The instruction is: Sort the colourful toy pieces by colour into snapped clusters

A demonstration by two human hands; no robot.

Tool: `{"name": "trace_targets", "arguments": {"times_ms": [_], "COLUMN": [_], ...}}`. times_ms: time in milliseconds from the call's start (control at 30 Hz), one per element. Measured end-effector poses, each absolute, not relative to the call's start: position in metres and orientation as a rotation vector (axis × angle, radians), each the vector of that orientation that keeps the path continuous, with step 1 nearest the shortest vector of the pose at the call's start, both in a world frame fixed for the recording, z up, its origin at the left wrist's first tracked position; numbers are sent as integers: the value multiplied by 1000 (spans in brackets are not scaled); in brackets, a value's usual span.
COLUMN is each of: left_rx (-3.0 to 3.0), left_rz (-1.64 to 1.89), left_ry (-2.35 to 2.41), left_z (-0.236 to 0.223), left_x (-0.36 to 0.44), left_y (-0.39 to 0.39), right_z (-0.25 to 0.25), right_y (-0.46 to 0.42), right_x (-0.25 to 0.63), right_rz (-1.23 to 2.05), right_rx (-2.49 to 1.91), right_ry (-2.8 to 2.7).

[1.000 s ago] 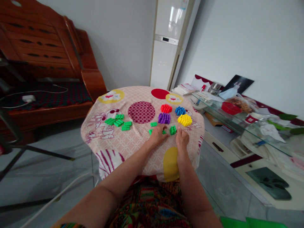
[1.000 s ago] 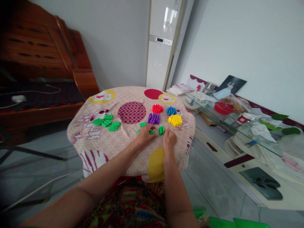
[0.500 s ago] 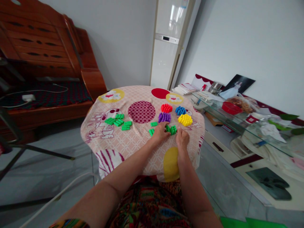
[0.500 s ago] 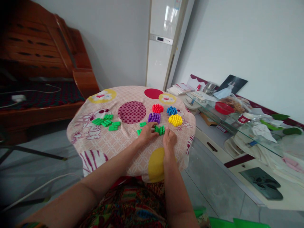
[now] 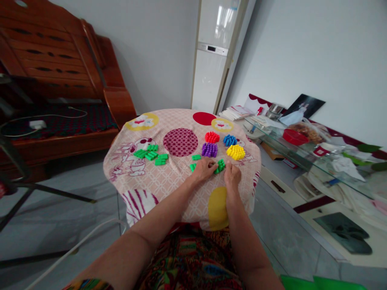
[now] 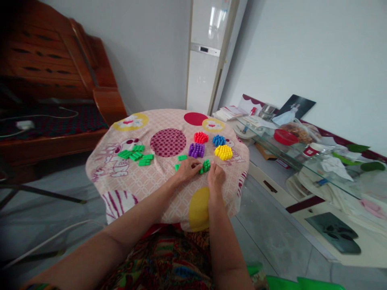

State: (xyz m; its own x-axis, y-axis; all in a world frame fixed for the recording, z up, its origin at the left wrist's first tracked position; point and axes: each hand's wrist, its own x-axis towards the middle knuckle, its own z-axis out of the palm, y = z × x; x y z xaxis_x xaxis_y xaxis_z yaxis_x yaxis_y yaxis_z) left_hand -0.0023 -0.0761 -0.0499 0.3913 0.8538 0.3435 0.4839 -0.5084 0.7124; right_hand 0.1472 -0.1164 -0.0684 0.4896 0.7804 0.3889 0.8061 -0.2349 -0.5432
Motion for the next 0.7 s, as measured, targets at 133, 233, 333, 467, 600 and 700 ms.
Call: {"name": "trace_targets", "arguments": {"times_ms": [133,233,333,467,600,700], "left_rx": [2137,2172,2241,2286,2335,2353], "left_rz": [1063,1083,1047,1005,950,926], "left_ry": [1210,1187,1130,1019,1030,1095], "left_z": [-55,-55,-54,-59,-65,-66], "left_x": [3,2,0,0,4,5], "left_y": [-73,-72,-73,-75,-73,-71], "right_z": [-68,-68,-69,-69,-67,-65], "right_y": [-116,-116,-115,-116,-118,-118], "right_x": [147,147,148,148,146,146], "right_rz": [-38,-47,-54,-38,-43,-36], "right_rx": [-2057,-2050,-2046,-2047,-2062,-2076], "right_ry": [-1308,-1308,-1302,-1317,-1311,-1317]}}
